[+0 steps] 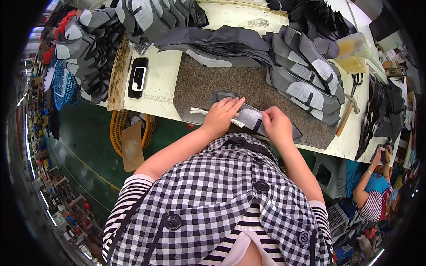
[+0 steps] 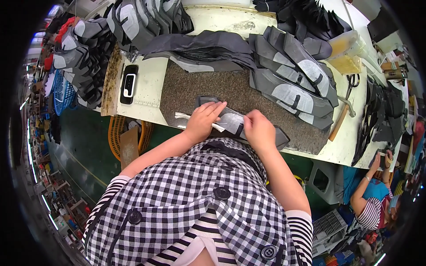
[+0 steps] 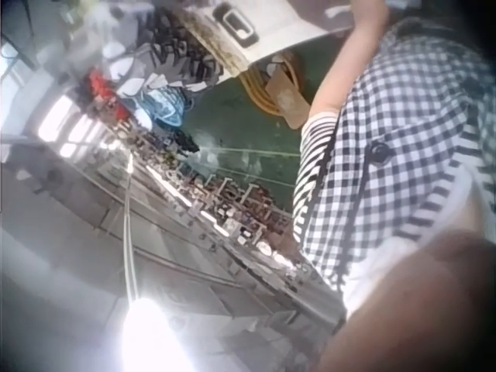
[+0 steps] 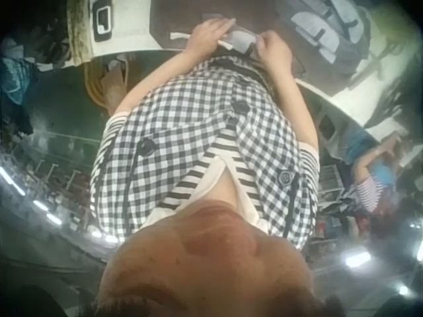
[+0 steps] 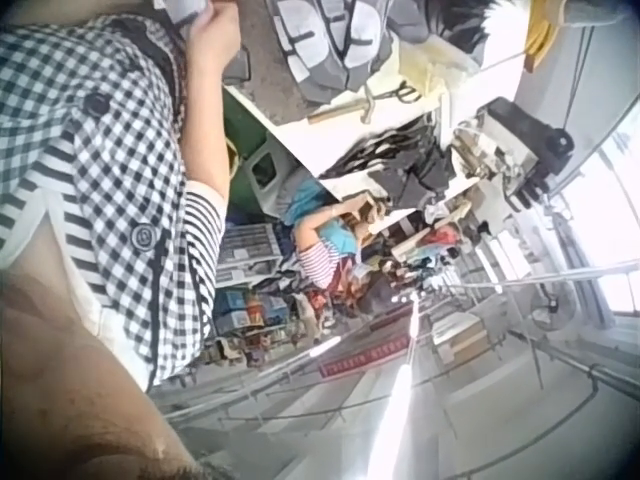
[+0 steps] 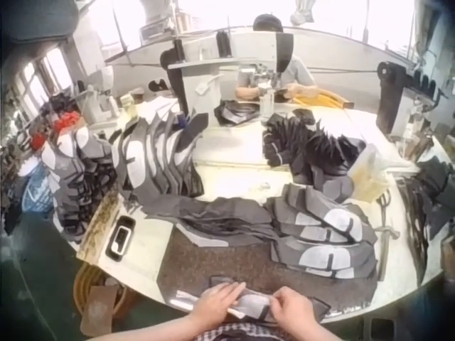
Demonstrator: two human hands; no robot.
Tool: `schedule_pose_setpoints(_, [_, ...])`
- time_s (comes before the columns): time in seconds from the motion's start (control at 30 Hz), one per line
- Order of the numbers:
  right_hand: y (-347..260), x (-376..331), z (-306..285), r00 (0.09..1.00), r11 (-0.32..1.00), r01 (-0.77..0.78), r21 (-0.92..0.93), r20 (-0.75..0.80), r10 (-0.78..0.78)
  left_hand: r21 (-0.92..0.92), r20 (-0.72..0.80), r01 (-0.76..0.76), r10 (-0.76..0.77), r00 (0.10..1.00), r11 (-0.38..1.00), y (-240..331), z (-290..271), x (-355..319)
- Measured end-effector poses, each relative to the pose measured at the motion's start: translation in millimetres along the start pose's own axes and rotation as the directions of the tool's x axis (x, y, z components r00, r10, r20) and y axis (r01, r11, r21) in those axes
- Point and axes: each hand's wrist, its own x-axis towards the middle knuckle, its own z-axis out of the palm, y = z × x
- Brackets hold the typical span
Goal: Applying white adhesive strips to grey fabric shoe upper components and assembling them on a workbench.
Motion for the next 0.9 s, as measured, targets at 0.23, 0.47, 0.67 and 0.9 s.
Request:
schedule_pose_setpoints(0.23, [42.5,-34.1,-19.5,0.969,0.984,-0.140,0.106,-0.192,0.158,0.061,-0.043,-0.008,0.011,0.999,0.998,-0.6,7.0,-1.2])
schedule_pose_setpoints(0.47, [70.5,-32.3,-3.8,0.932,0.957,-0.222,0.188,-0.246,0.265,0.144,0.027,-0.005,0.001,1.000,0.990,5.9,0.2,3.9])
schedule_pose_setpoints(0.67, [65.1,-30.4,-8.4,0.928,0.953,-0.292,0.086,-0.215,0.304,0.246,-0.022,-0.027,0.033,0.999,0.969,31.1,-5.1,13.3])
schedule_pose_setpoints(0.9, [69.7,-26.7,-9.5,0.934,0.951,-0.300,0.071,-0.182,0.308,-0.030,0.163,-0.374,0.374,0.913,0.927,74.6,26.7,53.5])
